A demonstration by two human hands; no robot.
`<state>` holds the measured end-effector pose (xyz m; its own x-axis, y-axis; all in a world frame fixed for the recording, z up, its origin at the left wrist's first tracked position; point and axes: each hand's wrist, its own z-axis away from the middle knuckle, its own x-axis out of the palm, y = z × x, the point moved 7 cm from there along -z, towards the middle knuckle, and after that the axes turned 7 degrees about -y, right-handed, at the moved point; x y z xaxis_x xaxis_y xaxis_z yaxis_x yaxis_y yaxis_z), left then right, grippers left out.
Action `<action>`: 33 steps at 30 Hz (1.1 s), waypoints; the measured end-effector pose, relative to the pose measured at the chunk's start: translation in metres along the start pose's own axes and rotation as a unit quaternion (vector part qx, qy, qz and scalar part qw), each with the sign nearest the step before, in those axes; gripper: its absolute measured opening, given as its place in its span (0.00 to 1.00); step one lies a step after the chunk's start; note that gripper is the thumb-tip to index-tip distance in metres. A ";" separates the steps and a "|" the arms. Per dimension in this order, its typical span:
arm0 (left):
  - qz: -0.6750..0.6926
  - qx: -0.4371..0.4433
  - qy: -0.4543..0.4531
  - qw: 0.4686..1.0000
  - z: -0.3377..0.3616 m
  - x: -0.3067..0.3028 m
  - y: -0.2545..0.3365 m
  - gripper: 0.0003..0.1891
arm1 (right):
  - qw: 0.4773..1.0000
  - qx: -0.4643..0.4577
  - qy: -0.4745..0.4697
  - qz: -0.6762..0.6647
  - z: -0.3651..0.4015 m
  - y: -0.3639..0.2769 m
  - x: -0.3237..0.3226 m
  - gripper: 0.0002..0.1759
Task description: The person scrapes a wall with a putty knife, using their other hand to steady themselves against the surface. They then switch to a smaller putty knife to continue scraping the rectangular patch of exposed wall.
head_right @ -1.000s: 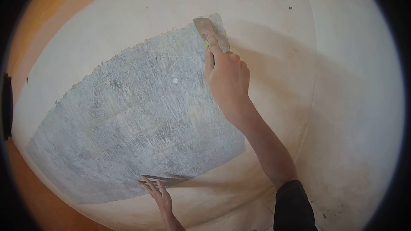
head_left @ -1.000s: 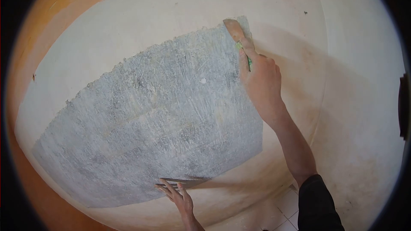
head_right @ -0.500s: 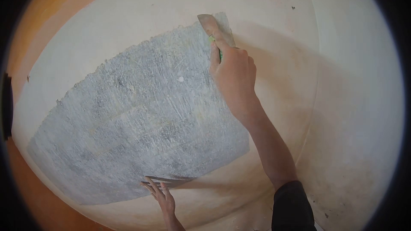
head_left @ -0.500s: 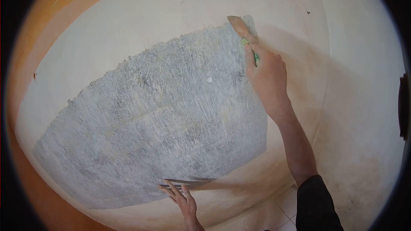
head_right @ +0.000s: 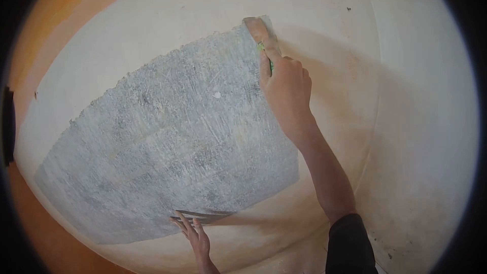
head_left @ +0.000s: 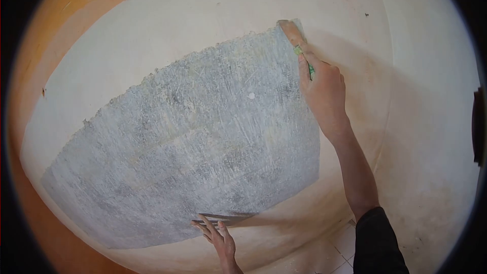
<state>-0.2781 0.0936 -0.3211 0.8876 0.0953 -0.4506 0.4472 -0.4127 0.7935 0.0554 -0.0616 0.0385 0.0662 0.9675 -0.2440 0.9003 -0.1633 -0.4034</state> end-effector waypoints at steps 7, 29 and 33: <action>-0.022 0.007 0.002 1.000 0.000 0.002 -0.002 0.41 | 1.000 0.002 0.004 -0.009 -0.012 0.015 0.003 0.20; -0.021 0.010 0.041 0.999 -0.001 0.010 -0.002 0.41 | 0.994 -0.085 -0.010 0.061 0.018 0.006 0.003 0.21; -0.021 0.010 0.056 0.998 -0.005 0.013 -0.003 0.41 | 0.993 -0.099 0.018 0.066 0.000 0.001 0.002 0.20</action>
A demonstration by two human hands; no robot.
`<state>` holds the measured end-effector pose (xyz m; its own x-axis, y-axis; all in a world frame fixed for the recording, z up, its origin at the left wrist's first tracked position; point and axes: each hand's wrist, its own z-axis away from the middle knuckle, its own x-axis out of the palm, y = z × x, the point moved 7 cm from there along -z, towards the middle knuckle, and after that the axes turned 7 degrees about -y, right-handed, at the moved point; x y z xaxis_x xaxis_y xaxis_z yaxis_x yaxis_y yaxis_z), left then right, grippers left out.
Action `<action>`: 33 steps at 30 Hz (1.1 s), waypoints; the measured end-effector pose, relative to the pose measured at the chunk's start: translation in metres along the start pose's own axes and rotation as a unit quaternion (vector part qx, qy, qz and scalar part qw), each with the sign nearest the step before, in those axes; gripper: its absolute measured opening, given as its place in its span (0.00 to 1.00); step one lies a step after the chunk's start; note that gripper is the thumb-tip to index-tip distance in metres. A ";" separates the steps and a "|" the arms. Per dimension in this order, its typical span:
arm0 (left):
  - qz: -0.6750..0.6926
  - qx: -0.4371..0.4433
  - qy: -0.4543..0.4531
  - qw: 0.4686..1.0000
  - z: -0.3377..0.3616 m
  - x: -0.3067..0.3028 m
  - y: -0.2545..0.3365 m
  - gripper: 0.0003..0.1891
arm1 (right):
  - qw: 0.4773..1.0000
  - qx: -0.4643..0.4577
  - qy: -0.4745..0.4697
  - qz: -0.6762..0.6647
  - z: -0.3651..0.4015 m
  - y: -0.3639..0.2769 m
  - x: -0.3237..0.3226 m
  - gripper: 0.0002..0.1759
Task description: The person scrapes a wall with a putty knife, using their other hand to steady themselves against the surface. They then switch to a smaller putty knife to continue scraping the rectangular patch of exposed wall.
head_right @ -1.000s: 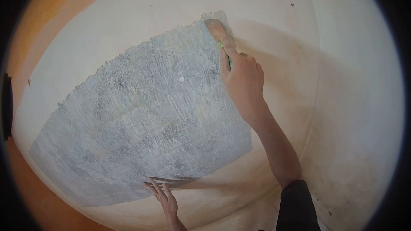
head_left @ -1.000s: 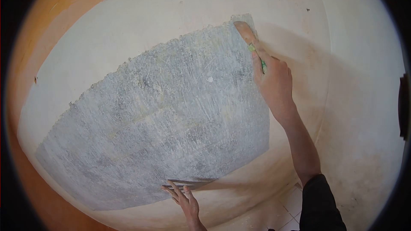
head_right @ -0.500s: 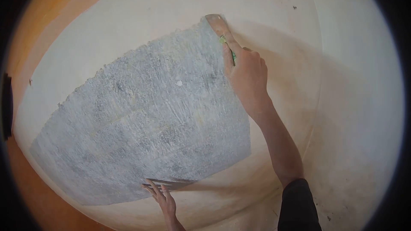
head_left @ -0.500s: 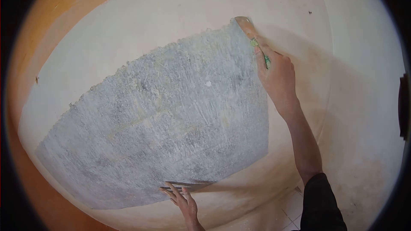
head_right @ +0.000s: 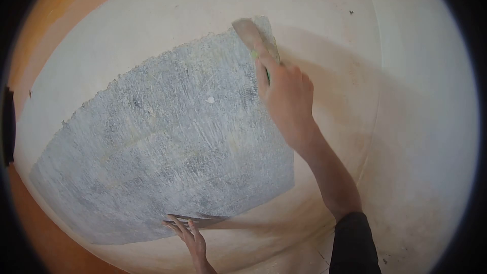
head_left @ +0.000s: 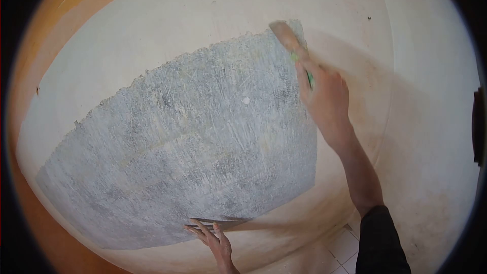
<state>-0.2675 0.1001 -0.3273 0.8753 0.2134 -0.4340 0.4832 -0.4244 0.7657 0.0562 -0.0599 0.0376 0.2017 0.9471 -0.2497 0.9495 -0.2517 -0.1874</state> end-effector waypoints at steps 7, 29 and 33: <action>0.000 -0.024 -0.006 1.000 0.001 0.000 0.001 0.43 | 0.998 0.019 -0.062 -0.009 0.019 -0.014 -0.002 0.20; 0.017 -0.030 -0.026 0.999 0.005 -0.007 0.000 0.41 | 0.997 0.035 -0.048 -0.057 0.000 -0.003 -0.009 0.16; 0.011 -0.031 -0.031 0.999 0.003 -0.006 0.001 0.41 | 0.997 0.023 -0.043 -0.053 -0.005 -0.008 -0.015 0.17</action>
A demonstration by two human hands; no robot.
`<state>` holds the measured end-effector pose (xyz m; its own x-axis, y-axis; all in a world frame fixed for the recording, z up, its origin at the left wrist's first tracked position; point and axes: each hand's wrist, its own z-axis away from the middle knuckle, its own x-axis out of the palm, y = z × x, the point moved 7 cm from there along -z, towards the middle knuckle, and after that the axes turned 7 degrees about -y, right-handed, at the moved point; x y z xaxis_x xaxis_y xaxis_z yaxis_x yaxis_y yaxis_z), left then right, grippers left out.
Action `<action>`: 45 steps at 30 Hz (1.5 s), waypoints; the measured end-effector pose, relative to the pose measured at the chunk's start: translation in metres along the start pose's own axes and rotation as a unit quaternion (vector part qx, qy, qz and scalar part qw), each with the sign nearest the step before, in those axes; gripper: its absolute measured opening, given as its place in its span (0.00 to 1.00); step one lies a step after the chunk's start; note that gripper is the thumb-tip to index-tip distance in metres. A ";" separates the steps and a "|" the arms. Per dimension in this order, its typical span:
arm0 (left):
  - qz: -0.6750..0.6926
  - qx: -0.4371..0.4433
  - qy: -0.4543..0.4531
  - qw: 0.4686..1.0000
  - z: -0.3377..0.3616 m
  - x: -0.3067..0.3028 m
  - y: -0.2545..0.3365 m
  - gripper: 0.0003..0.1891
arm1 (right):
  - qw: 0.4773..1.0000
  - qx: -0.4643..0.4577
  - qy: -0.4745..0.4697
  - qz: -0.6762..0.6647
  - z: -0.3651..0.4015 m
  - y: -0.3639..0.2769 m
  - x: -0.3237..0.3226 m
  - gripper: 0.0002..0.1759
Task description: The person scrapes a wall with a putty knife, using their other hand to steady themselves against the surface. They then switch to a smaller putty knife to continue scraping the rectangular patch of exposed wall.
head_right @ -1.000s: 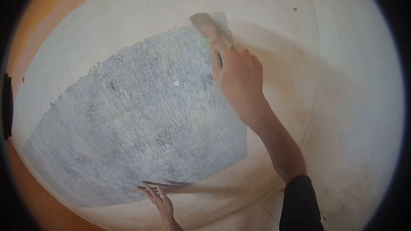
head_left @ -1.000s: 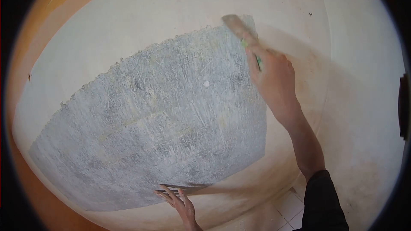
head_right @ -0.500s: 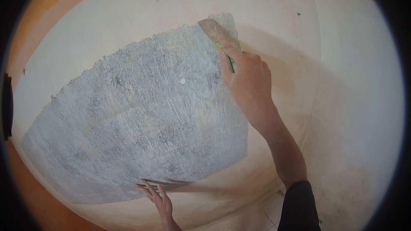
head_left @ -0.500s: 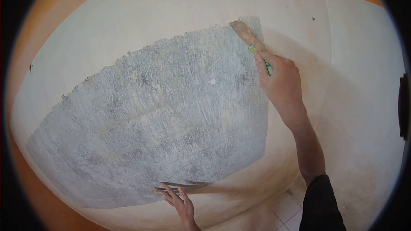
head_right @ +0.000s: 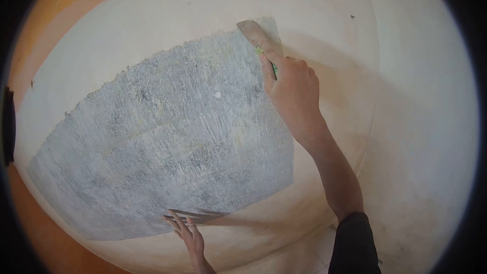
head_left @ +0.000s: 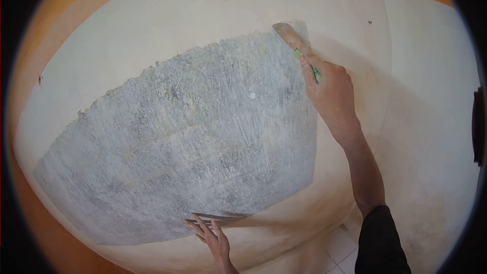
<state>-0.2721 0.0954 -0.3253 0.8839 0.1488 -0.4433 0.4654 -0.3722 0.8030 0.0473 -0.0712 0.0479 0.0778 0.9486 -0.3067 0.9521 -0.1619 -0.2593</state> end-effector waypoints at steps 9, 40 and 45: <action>-0.009 -0.005 -0.010 1.000 0.004 -0.005 -0.003 0.40 | 1.000 0.023 -0.002 0.017 0.010 -0.001 0.008 0.18; -0.017 -0.012 -0.023 1.000 0.002 -0.002 -0.010 0.41 | 0.999 0.018 0.012 0.039 0.051 0.005 0.036 0.20; -0.022 0.006 -0.008 1.000 0.000 0.003 -0.010 0.42 | 0.998 -0.017 0.021 0.059 0.018 -0.015 0.015 0.22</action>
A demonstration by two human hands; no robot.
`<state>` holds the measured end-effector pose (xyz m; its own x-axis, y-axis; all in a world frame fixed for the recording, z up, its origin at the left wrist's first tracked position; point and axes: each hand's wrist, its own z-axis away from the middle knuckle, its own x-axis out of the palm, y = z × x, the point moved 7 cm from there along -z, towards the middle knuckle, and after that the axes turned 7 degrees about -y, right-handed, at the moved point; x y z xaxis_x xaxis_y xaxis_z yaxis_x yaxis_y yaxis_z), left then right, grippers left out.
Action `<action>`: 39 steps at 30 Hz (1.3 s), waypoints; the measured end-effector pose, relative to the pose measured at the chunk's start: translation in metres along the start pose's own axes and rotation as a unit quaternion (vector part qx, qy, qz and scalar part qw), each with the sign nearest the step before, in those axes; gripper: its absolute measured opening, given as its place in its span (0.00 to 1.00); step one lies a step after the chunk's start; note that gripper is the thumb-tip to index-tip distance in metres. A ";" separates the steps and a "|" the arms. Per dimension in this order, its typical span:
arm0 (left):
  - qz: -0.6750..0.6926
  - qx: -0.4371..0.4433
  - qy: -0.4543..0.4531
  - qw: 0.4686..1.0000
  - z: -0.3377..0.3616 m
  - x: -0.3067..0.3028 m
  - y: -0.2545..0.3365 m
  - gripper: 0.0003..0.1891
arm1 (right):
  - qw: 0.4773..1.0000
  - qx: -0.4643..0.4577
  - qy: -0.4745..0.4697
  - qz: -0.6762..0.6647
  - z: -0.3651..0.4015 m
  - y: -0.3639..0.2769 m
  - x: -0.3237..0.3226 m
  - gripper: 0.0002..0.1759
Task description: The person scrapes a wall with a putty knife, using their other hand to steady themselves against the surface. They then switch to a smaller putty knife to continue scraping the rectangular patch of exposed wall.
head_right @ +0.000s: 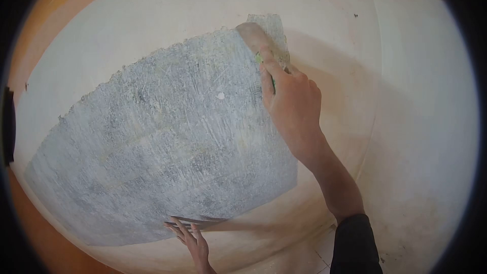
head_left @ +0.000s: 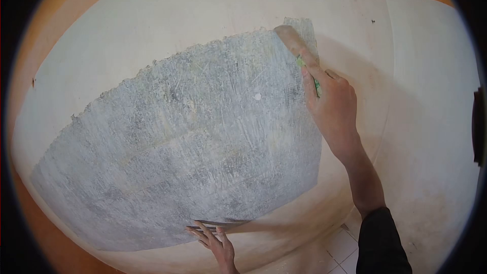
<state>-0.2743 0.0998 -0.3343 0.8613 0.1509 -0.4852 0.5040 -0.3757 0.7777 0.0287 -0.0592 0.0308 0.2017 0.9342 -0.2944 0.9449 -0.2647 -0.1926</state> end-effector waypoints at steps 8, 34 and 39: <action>-0.004 0.017 0.016 1.000 -0.005 0.009 0.003 0.44 | 0.999 -0.011 0.012 -0.029 -0.006 0.011 0.005 0.20; -0.017 -0.025 -0.008 1.000 0.002 0.004 -0.005 0.43 | 1.000 0.011 -0.013 -0.019 -0.002 0.005 -0.003 0.15; -0.018 -0.017 0.001 1.000 0.000 0.007 -0.008 0.42 | 0.998 0.033 0.002 -0.049 -0.037 -0.003 -0.011 0.16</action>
<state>-0.2718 0.1038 -0.3438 0.8423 0.1653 -0.5131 0.5371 -0.3378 0.7729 0.0332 -0.0601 0.0691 0.1101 0.9576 -0.2664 0.9414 -0.1864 -0.2810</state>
